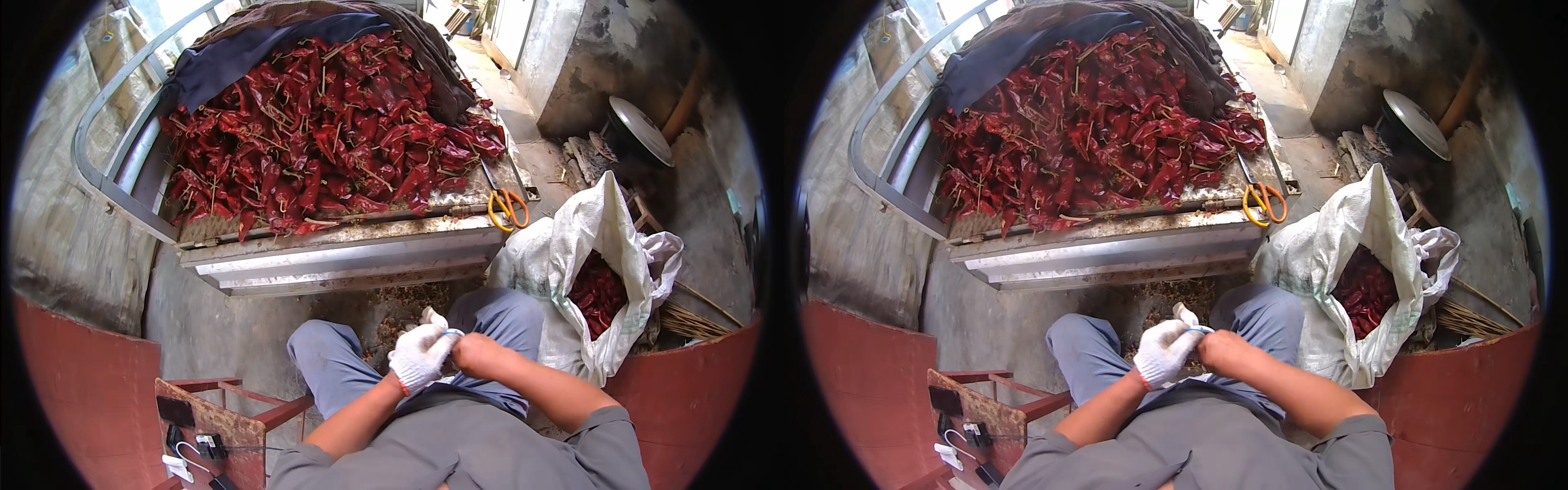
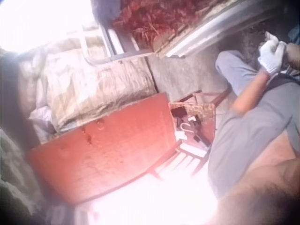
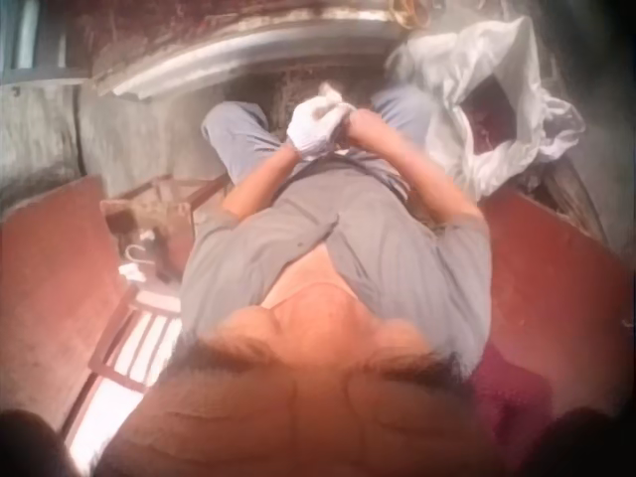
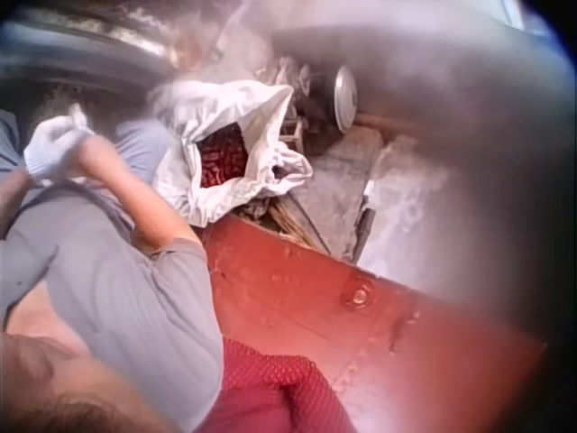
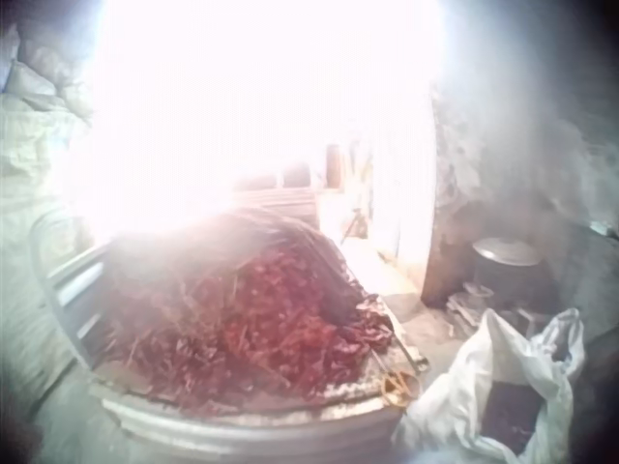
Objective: The person sits on the ground and removes stems from dried red chilies, using hands and occasionally scissors. The person places the de-stemmed chilies into a white sack and discards the stems onto the floor.
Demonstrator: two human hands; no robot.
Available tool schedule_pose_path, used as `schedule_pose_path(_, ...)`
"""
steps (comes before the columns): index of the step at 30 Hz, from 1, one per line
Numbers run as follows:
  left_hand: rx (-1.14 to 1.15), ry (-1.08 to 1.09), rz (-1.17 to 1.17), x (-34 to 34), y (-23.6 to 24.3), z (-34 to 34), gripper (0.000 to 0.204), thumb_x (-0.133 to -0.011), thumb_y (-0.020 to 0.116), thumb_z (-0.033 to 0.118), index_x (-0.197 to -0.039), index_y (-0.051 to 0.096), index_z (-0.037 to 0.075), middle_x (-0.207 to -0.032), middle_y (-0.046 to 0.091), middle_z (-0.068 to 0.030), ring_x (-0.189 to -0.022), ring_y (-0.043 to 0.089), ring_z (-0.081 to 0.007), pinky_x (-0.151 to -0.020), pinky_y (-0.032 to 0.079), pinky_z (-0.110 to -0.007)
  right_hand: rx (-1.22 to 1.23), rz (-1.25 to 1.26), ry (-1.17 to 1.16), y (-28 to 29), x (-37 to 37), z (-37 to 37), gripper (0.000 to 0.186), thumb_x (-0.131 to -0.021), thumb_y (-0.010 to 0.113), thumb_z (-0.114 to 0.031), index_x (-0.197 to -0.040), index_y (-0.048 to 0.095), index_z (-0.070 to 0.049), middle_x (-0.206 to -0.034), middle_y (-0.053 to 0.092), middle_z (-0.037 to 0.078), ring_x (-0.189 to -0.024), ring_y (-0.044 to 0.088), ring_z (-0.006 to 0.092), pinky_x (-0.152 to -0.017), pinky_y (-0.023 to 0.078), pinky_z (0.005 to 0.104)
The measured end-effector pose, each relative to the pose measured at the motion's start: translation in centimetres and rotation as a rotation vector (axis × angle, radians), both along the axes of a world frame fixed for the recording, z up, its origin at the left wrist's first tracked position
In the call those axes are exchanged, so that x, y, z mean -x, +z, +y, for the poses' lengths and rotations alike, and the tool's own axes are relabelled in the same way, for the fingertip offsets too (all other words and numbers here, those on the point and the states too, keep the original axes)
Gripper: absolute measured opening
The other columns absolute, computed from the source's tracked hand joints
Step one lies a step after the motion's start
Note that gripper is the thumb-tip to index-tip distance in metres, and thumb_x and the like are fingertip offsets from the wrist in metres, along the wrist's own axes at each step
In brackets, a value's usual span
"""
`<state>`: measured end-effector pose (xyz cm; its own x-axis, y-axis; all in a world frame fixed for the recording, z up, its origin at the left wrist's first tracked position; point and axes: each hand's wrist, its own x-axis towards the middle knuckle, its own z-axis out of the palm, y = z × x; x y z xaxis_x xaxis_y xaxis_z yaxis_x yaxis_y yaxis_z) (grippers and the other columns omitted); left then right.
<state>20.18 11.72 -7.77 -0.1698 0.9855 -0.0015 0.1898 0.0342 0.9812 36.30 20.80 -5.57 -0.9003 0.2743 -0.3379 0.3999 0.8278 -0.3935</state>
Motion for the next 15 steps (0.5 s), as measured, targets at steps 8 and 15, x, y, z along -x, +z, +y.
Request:
schedule_pose_path(8, -0.105, -0.175, 0.463, 1.7, 1.7, 0.6, 0.026, -0.097, 0.069, 0.03, -0.09, 0.068, 0.005, -0.08, 0.067, -0.0193, -0.078, 0.066, -0.0435, -0.07, 0.052, -0.049, 1.625, 0.804, -1.029, 0.8, 5.7, 3.1, 0.032, -0.097, 0.068, -0.01, -0.127, 0.069, 0.002, -0.121, 0.075, 0.016, -0.107, 0.074, 0.0272, -0.096, 0.06, 0.0414)
schedule_pose_path(15, -0.26, -0.106, 0.361, 0.4, 1.9, -0.4, 0.028, -0.096, 0.072, 0.03, -0.082, 0.066, 0.006, -0.078, 0.064, -0.0177, -0.077, 0.064, -0.0424, -0.07, 0.051, -0.048, 1.236, 0.78, -0.938, -3.2, 5.3, 1.1, 0.037, -0.109, 0.052, -0.02, -0.127, 0.066, 0.008, -0.121, 0.073, 0.019, -0.105, 0.073, 0.0278, -0.091, 0.061, 0.0392)
